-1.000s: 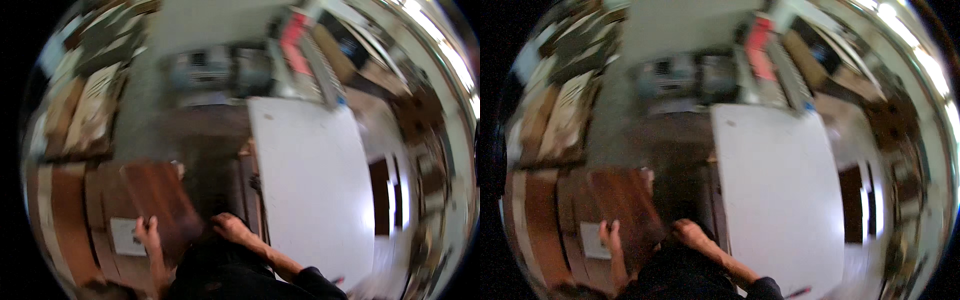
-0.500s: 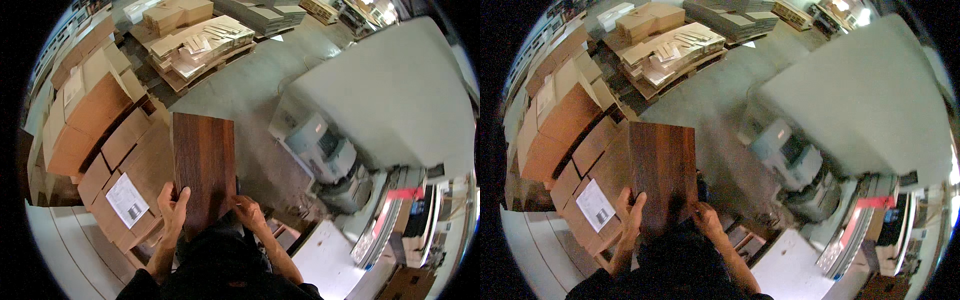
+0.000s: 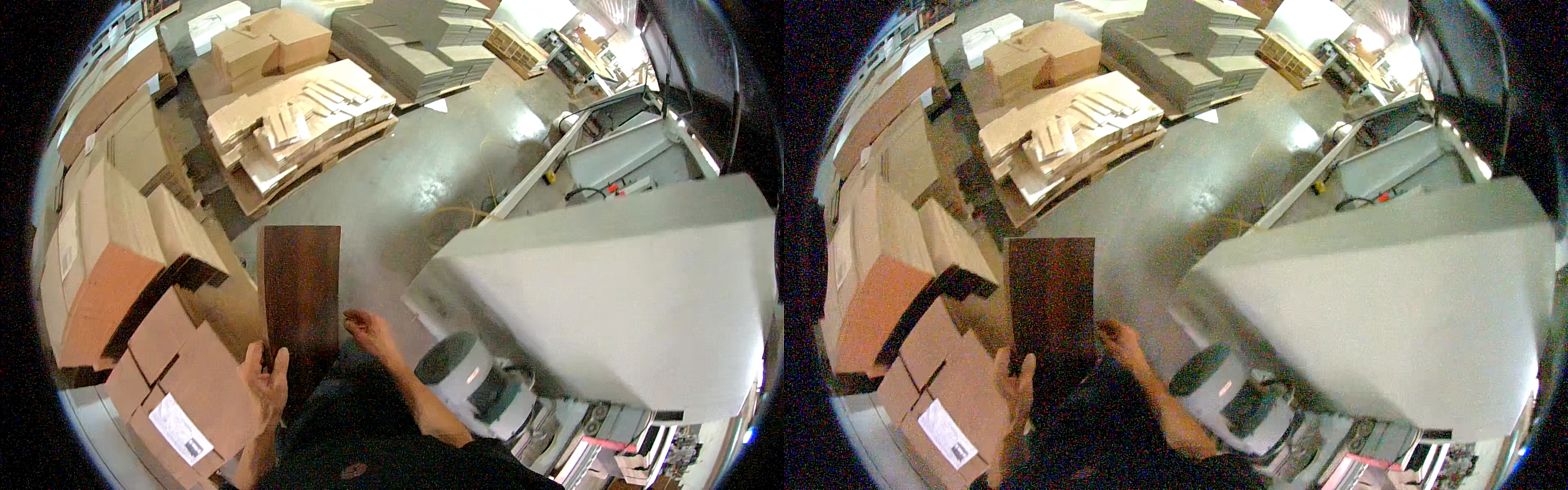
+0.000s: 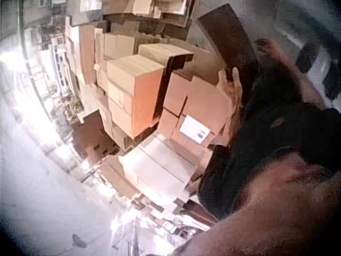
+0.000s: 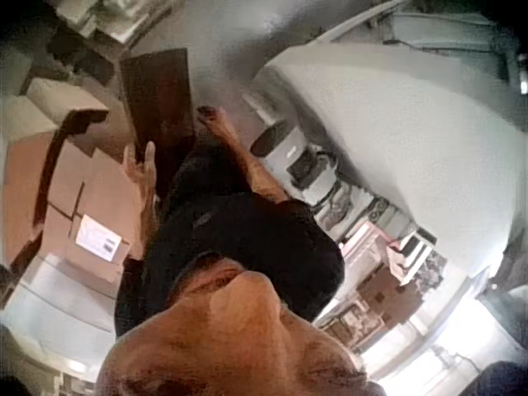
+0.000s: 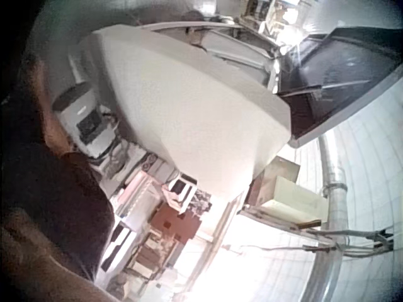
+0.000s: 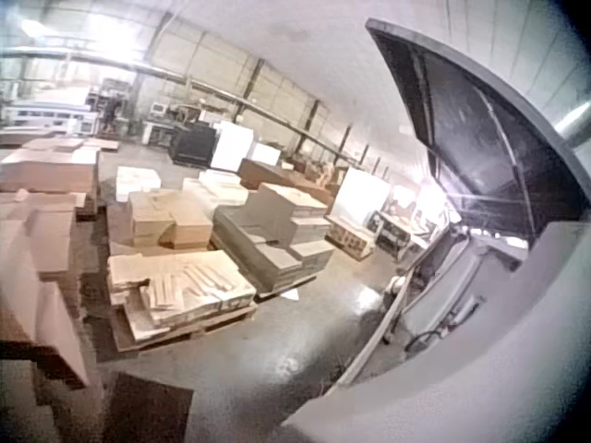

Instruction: The person picks up and stacks dark wood panels on a pallet. They then use a utility knife to scrape the edges of a panel on a white table before moving the panel to a conveyor belt.

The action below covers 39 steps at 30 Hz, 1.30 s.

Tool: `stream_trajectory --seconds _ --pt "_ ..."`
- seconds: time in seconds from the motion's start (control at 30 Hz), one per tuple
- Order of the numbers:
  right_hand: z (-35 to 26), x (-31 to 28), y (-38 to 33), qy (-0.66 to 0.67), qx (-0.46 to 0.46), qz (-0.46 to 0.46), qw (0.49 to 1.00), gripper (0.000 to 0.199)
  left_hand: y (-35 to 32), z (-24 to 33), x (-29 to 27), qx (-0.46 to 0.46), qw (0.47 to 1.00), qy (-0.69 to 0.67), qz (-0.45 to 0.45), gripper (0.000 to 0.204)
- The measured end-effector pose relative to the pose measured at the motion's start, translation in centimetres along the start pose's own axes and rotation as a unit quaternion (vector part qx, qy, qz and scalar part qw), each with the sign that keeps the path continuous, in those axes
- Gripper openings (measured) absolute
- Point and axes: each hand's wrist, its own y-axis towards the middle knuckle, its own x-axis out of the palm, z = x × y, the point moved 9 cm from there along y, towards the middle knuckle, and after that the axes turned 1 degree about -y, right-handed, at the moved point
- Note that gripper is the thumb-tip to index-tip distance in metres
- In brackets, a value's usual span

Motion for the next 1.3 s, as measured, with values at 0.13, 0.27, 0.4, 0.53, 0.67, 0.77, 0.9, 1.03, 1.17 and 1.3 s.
stream_trajectory --seconds 0.13,0.27,0.4,0.53,0.67,0.77,0.9,1.03,1.17,1.3 --pt "1.1 -3.9 12.6 0.012 -0.028 0.055 0.998 0.031 8.4 6.1 6.1 0.137 0.989 -0.003 0.062 0.018" --pt "-1.6 -9.3 24.1 0.128 -0.012 0.068 0.989 0.033 19.3 7.6 13.9 0.107 0.994 0.01 -0.015 0.021" --pt "1.7 -16.5 38.2 0.191 0.048 0.102 0.975 0.038 32.1 9.0 24.3 0.131 0.991 0.001 -0.04 0.028" --pt "-4.1 -25.4 45.5 0.236 0.048 0.131 0.962 0.053 44.1 9.8 30.8 0.114 0.983 0.056 -0.134 0.034" --pt "-1.7 -33.5 54.3 0.361 0.036 0.126 0.923 0.061 53.9 17.0 38.1 0.16 0.978 0.055 -0.125 0.04" --pt "-4.9 -38.7 61.7 0.493 0.012 0.142 0.858 0.058 60.8 16.7 43.6 0.231 0.971 0.014 -0.054 0.036" --pt "-1.7 -47.3 72.5 0.561 0.046 0.229 0.795 0.059 71.5 22.1 56.4 0.22 0.938 0.035 -0.265 0.024" --pt "-3.5 -57.9 81.1 0.657 -0.022 0.325 0.68 0.057 80.6 32.3 67.7 0.292 0.878 -0.113 -0.363 0.026" --pt "-1.3 -68.0 84.0 0.69 -0.01 0.381 0.615 0.06 87.7 39.8 80.5 0.307 0.779 -0.153 -0.526 0.034" --pt "-3.7 -79.6 86.5 0.572 -0.058 0.427 0.698 0.06 91.5 45.8 94.0 0.33 0.688 -0.158 -0.627 0.037"
